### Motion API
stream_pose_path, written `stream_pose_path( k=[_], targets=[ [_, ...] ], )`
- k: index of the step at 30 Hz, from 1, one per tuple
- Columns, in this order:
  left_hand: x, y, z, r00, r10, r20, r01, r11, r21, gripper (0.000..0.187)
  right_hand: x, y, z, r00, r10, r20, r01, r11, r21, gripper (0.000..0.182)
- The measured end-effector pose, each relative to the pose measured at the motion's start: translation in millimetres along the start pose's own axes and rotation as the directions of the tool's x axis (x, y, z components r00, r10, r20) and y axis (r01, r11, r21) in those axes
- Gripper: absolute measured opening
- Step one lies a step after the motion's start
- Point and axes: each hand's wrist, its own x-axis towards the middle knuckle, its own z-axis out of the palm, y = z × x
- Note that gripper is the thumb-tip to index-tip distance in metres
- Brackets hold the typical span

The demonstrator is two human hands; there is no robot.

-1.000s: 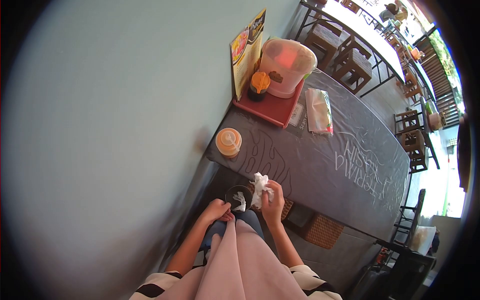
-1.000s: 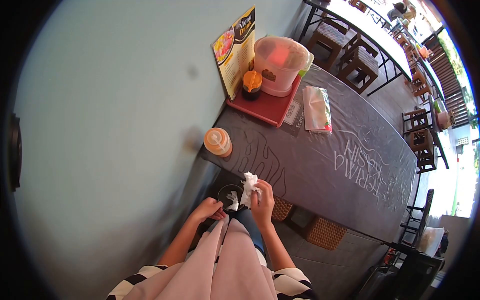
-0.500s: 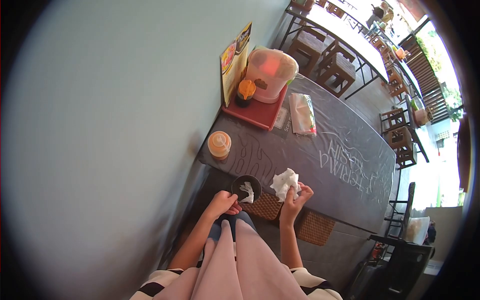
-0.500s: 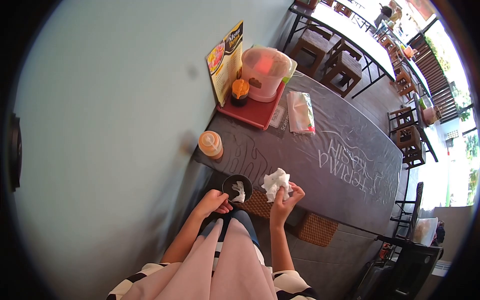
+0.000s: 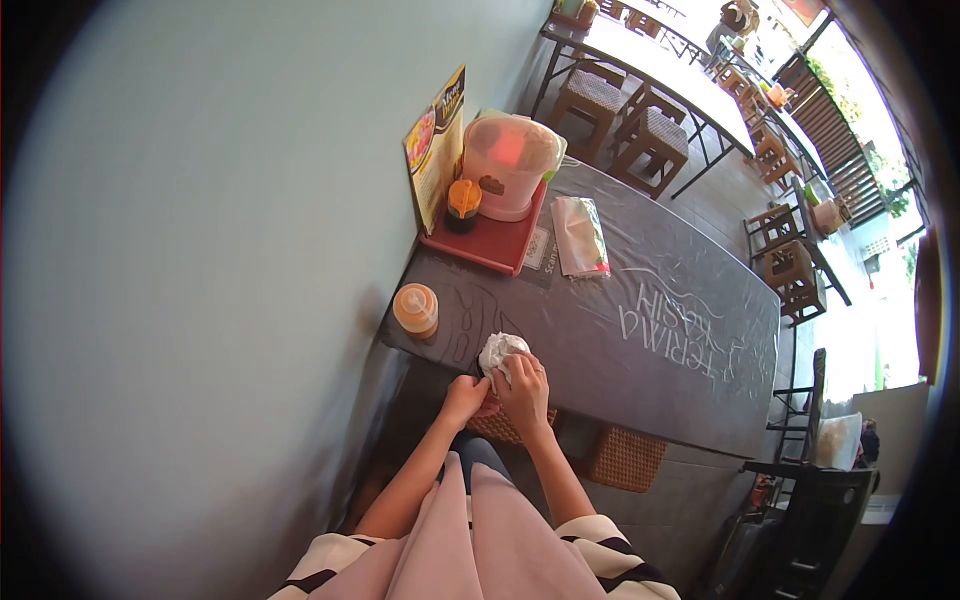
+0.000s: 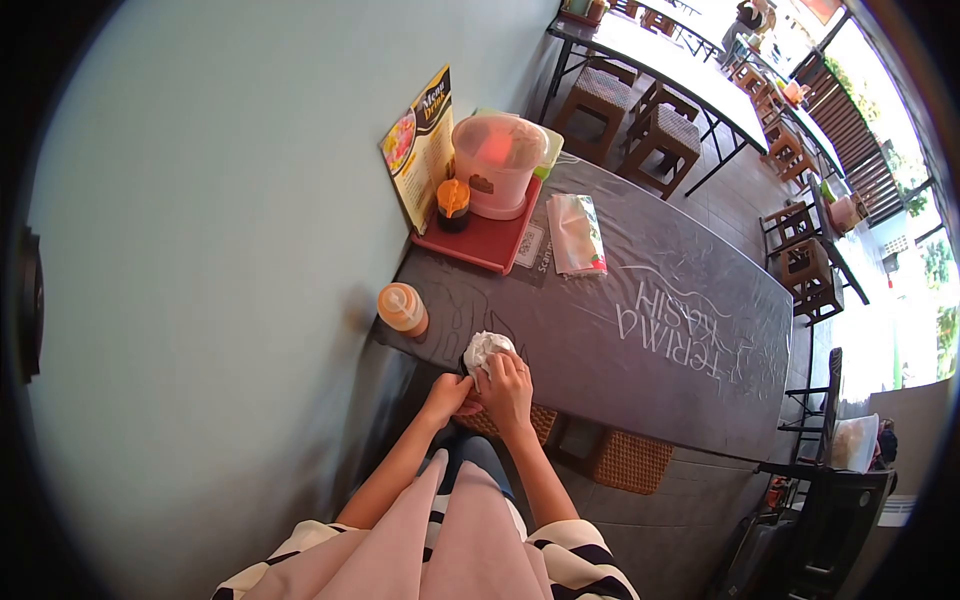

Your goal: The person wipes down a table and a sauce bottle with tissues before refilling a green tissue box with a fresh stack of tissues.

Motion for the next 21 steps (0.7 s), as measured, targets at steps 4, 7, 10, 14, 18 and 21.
stream_pose_path(
  k=[4,7,10,14,18,21],
  targets=[
    [10.5,-0.9,0.4,0.998,-0.026,-0.051,0.025,1.0,-0.012,0.03,3.1,-9.5,-10.6,0.994,-0.035,-0.104,0.037,0.999,0.015,0.023],
    [20.0,-4.3,0.8,0.999,-0.018,-0.051,0.019,1.0,0.022,0.029,-3.3,2.3,-3.4,0.998,-0.062,-0.026,0.063,0.996,0.056,0.024],
    [28.2,-7.6,3.4,0.999,-0.002,-0.04,0.003,0.999,0.034,0.029,0.0,11.3,1.2,0.989,-0.076,0.125,0.061,0.991,0.12,0.02],
    [29.0,-3.6,3.4,0.998,-0.068,-0.007,0.067,0.998,-0.01,0.032,14.4,18.9,-8.3,0.995,-0.016,0.098,-0.008,0.972,0.235,0.021],
    [30.0,3.7,0.0,0.998,-0.067,0.0,0.067,0.996,-0.059,0.032,37.0,52.4,-29.8,0.988,0.131,-0.081,-0.113,0.974,0.197,0.026],
    [34.9,-0.7,-10.5,0.999,-0.045,-0.029,0.043,0.997,-0.059,0.033,51.4,107.5,-25.8,0.951,0.246,-0.185,-0.224,0.966,0.132,0.028]
  ],
)
